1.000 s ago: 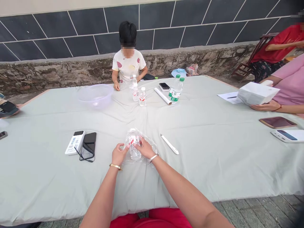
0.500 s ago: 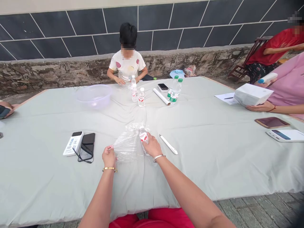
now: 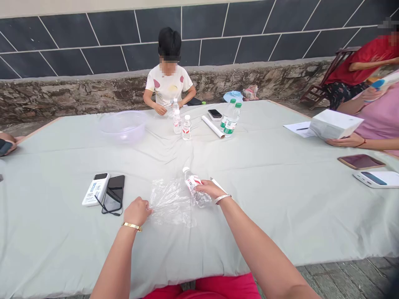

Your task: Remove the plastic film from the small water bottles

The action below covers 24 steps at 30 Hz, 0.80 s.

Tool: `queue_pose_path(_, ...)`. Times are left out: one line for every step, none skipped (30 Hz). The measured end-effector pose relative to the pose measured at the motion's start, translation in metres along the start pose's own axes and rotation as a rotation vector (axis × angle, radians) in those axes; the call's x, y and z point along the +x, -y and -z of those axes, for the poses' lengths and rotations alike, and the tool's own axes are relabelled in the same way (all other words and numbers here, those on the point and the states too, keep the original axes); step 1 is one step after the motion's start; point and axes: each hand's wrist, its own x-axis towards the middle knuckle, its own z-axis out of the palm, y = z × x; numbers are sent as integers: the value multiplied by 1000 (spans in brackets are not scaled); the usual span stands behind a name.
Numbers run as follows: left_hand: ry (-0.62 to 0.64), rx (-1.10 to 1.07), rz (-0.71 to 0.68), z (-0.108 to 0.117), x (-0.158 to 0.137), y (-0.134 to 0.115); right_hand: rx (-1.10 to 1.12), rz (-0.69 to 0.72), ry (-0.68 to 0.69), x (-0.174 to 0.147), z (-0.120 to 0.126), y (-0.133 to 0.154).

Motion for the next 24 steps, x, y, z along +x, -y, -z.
queue_pose_path(-68,50,-7,2,-5,3,94,67,-35,4,0,-1)
queue_pose_path(-139,97,-22,5,-11,5,167,143,-105,10,-1,0)
queue_pose_path(-194,135,-48,7,-16,7,218,217,-200,17,-2,1)
queue_pose_path(-216,160,-77,9,-20,8,244,279,-309,25,-4,3)
queue_pose_path(-198,169,-103,11,-25,7,245,321,-415,34,-5,5)
queue_pose_path(-152,166,-119,13,-28,6,221,347,-508,44,-6,7)
queue_pose_path(-95,155,-122,15,-32,4,181,361,-582,52,-7,9)
queue_pose_path(-41,135,-117,17,-34,1,135,366,-633,60,-7,10)
queue_pose_path(5,110,-116,19,-37,-2,92,370,-658,65,-7,9)
queue_pose_path(38,79,-128,20,-39,-5,48,380,-666,67,-6,8)
queue_pose_path(65,47,-161,22,-41,-8,3,398,-672,66,-6,6)
queue_pose_path(89,17,-208,24,-43,-11,-40,416,-691,61,-5,4)
queue_pose_path(112,-3,-263,26,-45,-14,-79,433,-728,52,-6,2)
queue_pose_path(125,-10,-309,29,-47,-17,-109,450,-776,39,-8,1)
queue_pose_path(128,-2,-336,33,-48,-21,-128,476,-812,23,-12,1)
queue_pose_path(122,12,-347,36,-50,-25,-147,512,-810,6,-18,3)
queue_pose_path(111,18,-355,41,-52,-30,-163,574,-744,-12,-25,8)
queue_pose_path(100,4,-374,46,-54,-35,-196,682,-570,-29,-34,14)
queue_pose_path(99,-36,-409,52,-56,-39,-267,800,-296,-44,-43,21)
queue_pose_path(113,-107,-459,57,-59,-43,-331,882,-54,-55,-52,29)
queue_pose_path(142,-211,-514,64,-62,-46,-372,928,138,-63,-60,36)
queue_pose_path(175,-340,-557,69,-65,-47,-404,942,292,-67,-67,43)
queue_pose_path(204,-491,-571,74,-67,-46,-419,923,381,-68,-72,47)
queue_pose_path(218,-662,-555,78,-68,-44,-424,882,427,-67,-76,49)
